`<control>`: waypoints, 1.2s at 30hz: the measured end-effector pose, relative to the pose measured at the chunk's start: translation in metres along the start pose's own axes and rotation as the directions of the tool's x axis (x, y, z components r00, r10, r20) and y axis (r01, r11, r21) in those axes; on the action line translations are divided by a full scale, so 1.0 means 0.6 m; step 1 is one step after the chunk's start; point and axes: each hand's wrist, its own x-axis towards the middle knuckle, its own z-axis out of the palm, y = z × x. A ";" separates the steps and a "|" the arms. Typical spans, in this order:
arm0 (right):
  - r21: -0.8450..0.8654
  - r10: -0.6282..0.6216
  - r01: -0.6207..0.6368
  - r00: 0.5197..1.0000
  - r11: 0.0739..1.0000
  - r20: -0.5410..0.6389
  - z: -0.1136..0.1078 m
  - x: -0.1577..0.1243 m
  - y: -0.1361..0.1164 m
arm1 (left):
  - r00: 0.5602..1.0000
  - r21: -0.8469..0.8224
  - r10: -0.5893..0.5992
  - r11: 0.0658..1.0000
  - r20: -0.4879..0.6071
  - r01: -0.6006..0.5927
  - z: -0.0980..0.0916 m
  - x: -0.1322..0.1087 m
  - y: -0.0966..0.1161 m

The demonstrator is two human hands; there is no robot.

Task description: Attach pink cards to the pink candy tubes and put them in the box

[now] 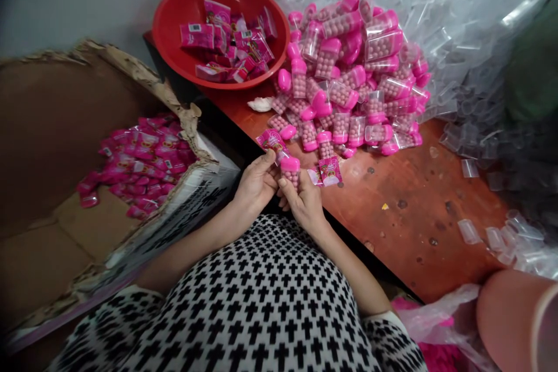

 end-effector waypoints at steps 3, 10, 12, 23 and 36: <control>0.051 0.002 -0.001 1.000 0.999 -0.011 -0.001 0.000 0.001 | 0.999 0.010 0.048 0.999 -0.017 -0.048 -0.001 0.000 -0.003; -0.007 -0.018 0.018 1.000 1.000 0.015 -0.005 0.004 0.013 | 0.998 0.128 0.031 0.991 0.052 -0.038 -0.004 -0.004 -0.007; -0.039 -0.014 0.015 0.999 0.999 0.029 -0.008 0.005 0.017 | 0.994 0.152 0.041 0.987 0.099 -0.056 -0.006 -0.003 -0.006; -0.085 -0.035 0.035 0.999 0.996 0.002 -0.019 0.006 0.031 | 0.985 0.339 -0.031 0.940 0.172 -0.029 -0.011 0.005 -0.012; 0.099 0.005 -0.007 1.000 0.995 0.022 -0.023 0.010 0.028 | 0.958 0.538 -0.059 0.836 0.279 -0.105 -0.015 0.016 -0.007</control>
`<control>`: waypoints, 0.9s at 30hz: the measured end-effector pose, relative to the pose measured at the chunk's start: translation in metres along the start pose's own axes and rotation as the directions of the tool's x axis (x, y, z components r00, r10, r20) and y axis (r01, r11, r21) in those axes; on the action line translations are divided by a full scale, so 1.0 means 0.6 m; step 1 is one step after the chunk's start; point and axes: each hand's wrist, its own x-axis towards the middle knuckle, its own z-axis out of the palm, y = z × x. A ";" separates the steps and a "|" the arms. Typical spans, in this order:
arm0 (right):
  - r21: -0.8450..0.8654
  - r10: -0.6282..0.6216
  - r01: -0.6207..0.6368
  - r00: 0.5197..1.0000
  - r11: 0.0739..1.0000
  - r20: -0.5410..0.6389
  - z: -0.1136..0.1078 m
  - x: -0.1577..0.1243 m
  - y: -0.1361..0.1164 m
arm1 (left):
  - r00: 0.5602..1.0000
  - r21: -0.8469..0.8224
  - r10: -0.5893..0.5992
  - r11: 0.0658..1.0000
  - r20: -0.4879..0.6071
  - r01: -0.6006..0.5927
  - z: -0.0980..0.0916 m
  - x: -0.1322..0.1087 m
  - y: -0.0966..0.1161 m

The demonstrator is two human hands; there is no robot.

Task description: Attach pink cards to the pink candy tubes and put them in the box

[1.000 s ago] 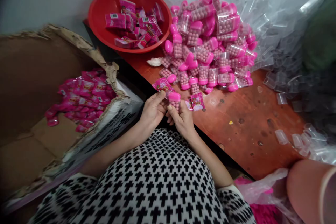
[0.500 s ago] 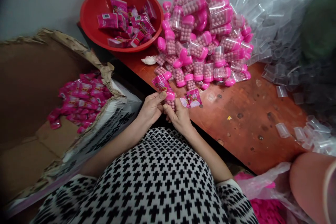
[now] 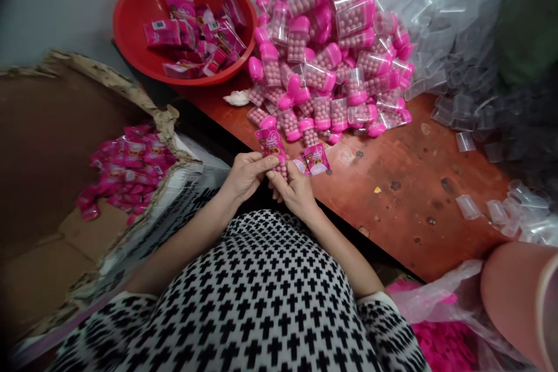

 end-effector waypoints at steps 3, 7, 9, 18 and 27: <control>0.173 0.032 -0.046 0.996 0.984 0.083 0.000 -0.002 0.000 | 0.998 -0.077 -0.047 0.996 -0.035 0.044 0.004 -0.003 0.000; 0.296 0.016 -0.038 0.997 0.954 0.078 -0.007 -0.010 -0.002 | 0.988 -0.210 -0.026 0.978 -0.151 -0.006 0.006 -0.004 0.003; 0.320 0.026 -0.036 0.999 0.947 0.035 -0.011 -0.010 -0.003 | 0.992 -0.231 -0.044 0.973 -0.120 0.015 0.010 -0.007 0.000; 0.293 0.033 -0.030 0.999 0.956 -0.005 0.000 0.013 -0.023 | 0.990 -0.214 0.057 0.973 -0.132 -0.085 0.013 -0.051 0.010; 0.025 -0.150 0.168 0.932 0.986 -0.329 -0.130 0.003 -0.063 | 0.841 0.039 0.351 0.929 -0.411 -0.369 -0.009 -0.057 0.041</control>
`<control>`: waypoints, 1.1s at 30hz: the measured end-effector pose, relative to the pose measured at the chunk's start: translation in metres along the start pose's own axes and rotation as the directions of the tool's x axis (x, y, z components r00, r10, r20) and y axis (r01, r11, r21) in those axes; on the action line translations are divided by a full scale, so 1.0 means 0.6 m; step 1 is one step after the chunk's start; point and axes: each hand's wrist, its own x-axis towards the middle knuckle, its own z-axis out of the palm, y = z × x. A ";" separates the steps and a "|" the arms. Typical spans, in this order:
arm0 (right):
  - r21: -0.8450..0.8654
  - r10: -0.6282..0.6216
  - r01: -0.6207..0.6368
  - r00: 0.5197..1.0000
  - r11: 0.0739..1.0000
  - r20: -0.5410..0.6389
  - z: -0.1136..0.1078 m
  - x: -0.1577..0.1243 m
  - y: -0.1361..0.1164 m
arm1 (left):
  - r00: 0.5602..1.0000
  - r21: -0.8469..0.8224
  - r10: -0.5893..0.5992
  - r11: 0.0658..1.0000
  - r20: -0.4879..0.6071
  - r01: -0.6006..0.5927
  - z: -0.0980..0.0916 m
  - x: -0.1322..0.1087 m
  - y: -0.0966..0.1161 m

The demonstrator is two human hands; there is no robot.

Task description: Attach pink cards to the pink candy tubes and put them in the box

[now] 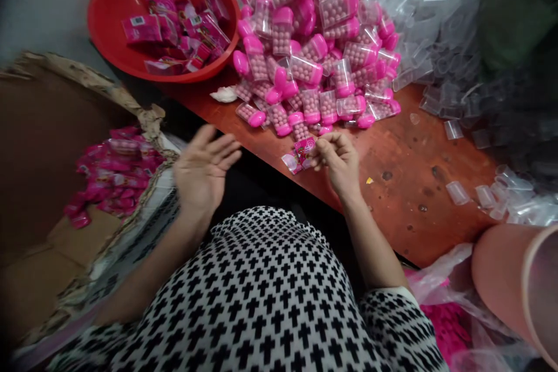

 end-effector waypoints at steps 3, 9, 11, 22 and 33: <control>-0.050 -0.016 0.013 0.998 0.999 -0.061 -0.029 0.002 0.000 | 0.930 0.405 0.031 0.895 0.365 -0.188 0.045 0.004 -0.061; -0.079 0.017 -0.021 0.999 0.997 -0.052 -0.053 -0.015 0.021 | 0.705 0.643 0.095 0.340 0.702 -0.686 0.100 0.024 -0.137; -0.118 0.011 -0.017 0.998 0.993 -0.058 -0.058 -0.018 0.030 | 0.694 0.649 0.115 0.275 0.711 -0.710 0.099 0.028 -0.146; -0.039 0.102 -0.101 0.995 0.994 0.023 -0.034 0.024 0.035 | 0.761 0.530 0.203 0.608 0.616 -0.591 0.087 0.020 -0.122; -0.044 0.062 -0.059 0.996 0.997 0.069 0.019 0.027 0.037 | 0.816 0.121 -0.456 0.888 0.355 0.443 0.065 0.003 -0.091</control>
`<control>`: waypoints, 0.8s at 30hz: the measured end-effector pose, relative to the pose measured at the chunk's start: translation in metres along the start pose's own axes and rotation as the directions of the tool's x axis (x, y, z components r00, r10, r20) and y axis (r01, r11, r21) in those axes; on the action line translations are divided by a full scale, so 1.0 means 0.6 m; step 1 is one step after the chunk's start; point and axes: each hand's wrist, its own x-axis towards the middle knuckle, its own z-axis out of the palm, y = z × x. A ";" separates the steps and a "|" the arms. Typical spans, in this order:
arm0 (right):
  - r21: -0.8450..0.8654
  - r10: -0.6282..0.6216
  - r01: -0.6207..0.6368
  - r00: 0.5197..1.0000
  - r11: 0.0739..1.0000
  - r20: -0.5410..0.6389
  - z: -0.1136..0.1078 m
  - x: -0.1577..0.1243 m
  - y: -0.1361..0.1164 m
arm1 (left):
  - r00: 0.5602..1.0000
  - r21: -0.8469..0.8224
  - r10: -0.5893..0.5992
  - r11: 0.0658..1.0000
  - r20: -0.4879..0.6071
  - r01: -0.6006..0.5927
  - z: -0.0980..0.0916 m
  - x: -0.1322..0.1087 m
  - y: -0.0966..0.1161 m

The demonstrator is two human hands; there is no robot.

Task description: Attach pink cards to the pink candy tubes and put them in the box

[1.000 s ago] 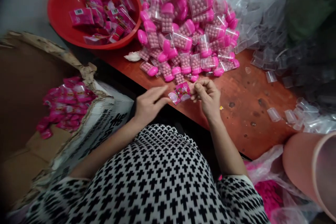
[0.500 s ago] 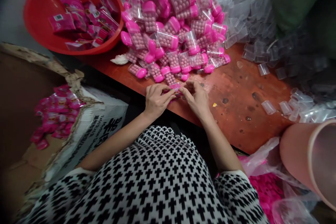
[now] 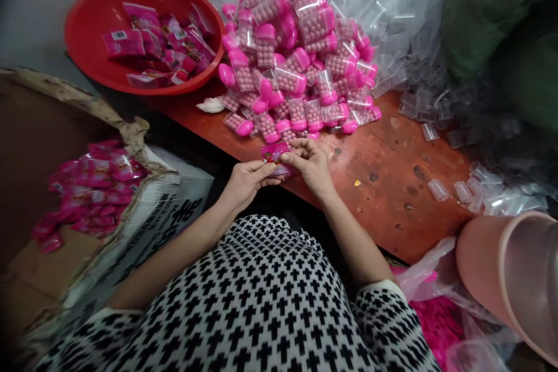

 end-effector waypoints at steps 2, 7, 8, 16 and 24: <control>-0.313 -0.177 0.179 0.984 0.933 0.035 -0.008 0.017 -0.007 | 0.998 -0.035 -0.014 0.999 -0.061 0.012 -0.010 -0.002 0.004; -0.926 -0.301 0.322 0.919 0.200 0.254 -0.005 0.056 -0.058 | 0.983 -0.182 -0.072 0.982 -0.168 0.041 -0.030 -0.010 0.016; -0.955 -0.255 0.279 0.935 0.103 0.246 0.004 0.057 -0.066 | 0.978 -0.223 -0.091 0.974 -0.187 0.048 -0.031 -0.010 0.019; -0.985 -0.168 0.155 0.972 -0.069 0.165 0.044 0.044 -0.046 | 0.950 -0.532 -0.198 0.846 -0.243 0.040 -0.034 -0.007 0.040; -0.291 -0.056 0.096 0.988 0.952 0.143 0.042 -0.045 -0.027 | 0.937 -0.675 -0.195 0.736 -0.291 -0.057 -0.028 -0.005 0.045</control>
